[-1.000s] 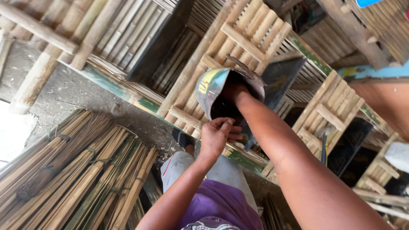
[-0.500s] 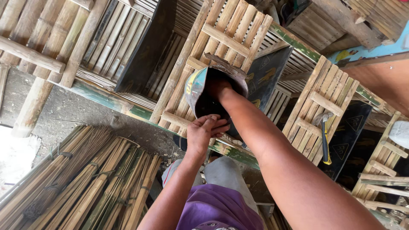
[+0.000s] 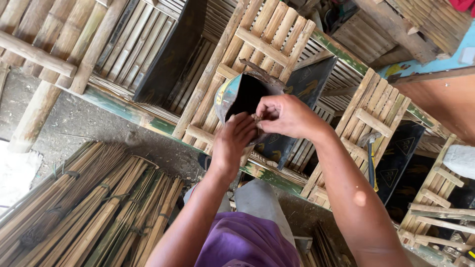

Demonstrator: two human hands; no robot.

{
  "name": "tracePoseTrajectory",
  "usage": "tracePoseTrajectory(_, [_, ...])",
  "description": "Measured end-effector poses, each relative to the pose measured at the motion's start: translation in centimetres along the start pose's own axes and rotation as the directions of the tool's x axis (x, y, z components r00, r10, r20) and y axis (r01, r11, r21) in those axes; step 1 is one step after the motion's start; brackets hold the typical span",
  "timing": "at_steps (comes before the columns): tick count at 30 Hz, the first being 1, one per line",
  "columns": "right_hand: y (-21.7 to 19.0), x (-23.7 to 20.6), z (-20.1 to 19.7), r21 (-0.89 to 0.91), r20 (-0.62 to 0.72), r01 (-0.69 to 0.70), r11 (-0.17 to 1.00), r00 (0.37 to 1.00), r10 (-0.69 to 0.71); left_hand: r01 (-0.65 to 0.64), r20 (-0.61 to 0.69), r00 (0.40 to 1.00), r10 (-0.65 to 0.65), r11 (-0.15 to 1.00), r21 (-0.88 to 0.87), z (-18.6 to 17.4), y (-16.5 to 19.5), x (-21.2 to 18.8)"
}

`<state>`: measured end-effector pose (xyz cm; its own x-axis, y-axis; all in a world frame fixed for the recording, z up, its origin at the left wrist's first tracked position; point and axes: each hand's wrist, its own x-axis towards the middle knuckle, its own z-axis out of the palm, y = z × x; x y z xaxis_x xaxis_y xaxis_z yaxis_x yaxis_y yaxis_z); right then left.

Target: The person assembles a bamboo frame by hammering nails into slats to secure them. They retrieve nails from a container, position bamboo pieces, and use a hammer to fasten them together.

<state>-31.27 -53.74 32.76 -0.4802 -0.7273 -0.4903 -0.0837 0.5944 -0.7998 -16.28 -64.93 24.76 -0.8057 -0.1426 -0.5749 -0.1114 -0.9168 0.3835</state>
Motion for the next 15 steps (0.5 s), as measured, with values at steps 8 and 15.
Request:
tracePoseTrajectory(8, [-2.4, -3.6, -0.3, -0.077, -0.250, -0.046, 0.996, 0.968, 0.026, 0.326, 0.519, 0.844, -0.138, 0.900, -0.289, 1.1, 1.3, 1.9])
tracePoseTrajectory(15, [-2.7, -5.0, 1.5, -0.211, -0.351, 0.015, 0.977, 0.932, -0.090, 0.297, 0.408, 0.896, -0.178, 0.921, -0.252, 1.9, 2.0, 1.1])
